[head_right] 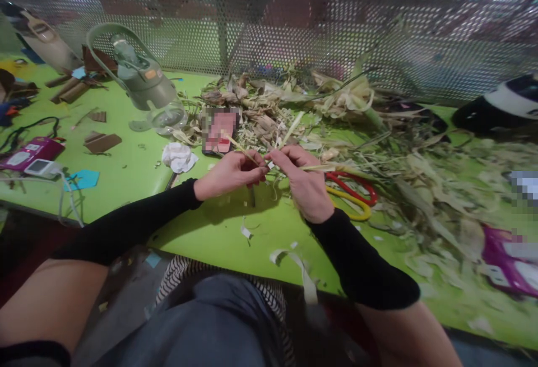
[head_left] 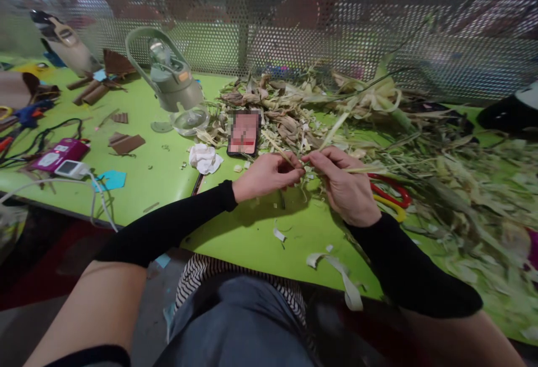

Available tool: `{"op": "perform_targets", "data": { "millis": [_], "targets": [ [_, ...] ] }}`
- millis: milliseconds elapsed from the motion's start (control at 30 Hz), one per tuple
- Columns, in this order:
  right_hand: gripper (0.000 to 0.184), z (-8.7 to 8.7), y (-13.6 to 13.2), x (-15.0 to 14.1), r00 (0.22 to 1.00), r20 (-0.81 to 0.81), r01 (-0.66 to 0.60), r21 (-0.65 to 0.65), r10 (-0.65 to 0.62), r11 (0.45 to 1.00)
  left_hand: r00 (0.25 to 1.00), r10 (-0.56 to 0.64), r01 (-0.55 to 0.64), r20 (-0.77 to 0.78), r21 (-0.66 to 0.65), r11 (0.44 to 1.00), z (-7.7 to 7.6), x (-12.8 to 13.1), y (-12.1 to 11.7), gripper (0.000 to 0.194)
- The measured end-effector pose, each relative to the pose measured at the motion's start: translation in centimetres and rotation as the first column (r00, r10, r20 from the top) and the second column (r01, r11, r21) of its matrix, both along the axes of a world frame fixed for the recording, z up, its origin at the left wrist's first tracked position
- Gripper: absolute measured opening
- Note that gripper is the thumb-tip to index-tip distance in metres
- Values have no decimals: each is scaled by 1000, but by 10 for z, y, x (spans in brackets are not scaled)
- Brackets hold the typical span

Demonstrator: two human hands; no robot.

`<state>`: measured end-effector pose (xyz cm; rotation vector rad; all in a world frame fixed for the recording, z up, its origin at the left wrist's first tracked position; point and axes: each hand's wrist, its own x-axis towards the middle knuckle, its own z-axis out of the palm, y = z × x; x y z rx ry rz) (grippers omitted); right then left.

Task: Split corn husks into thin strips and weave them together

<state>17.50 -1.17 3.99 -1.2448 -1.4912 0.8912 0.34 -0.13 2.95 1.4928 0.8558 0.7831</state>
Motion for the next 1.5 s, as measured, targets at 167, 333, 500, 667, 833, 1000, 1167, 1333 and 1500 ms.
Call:
{"op": "perform_targets", "data": {
  "millis": [167, 333, 500, 667, 833, 1000, 1167, 1333, 1500],
  "targets": [
    [32, -2, 5, -2, 980, -198, -7, -122, -17, 992, 998, -9, 16, 67, -105, 994, -5, 3, 0, 20],
    [48, -2, 13, 0, 971, -234, -95, -223, 41, 970, 963, 8, 80, 269, -314, 946, 1, 3, 3, 23],
    [41, -7, 13, 3, 987, -123, -130, -197, 107, 972, 949, 147, -33, 280, -374, 927, 6, 5, 3, 13],
    [42, -9, 9, 4, 983, 25, -175, -177, 182, 969, 974, 127, -60, 189, -327, 943, 2, 5, 4, 11],
    [43, -7, 8, 6, 943, 98, -286, -248, 317, 926, 989, 103, -96, 108, -68, 993, -2, -3, 7, 21],
    [31, -3, 4, 1, 943, 277, -155, -126, 185, 980, 977, 211, -197, -14, 307, 931, -2, -10, 10, 25],
    [32, -1, 0, 0, 943, 305, -118, -76, 136, 990, 971, 208, -166, -115, 301, 939, 3, -11, 10, 28],
    [40, -1, -1, 0, 964, 232, -114, -77, 129, 991, 986, 144, -110, -89, 312, 944, 14, -14, 9, 22],
    [36, 2, -5, -3, 986, 89, -130, -91, 139, 987, 993, 117, -111, -4, 287, 951, 19, -18, 11, 25]
  ]
}}
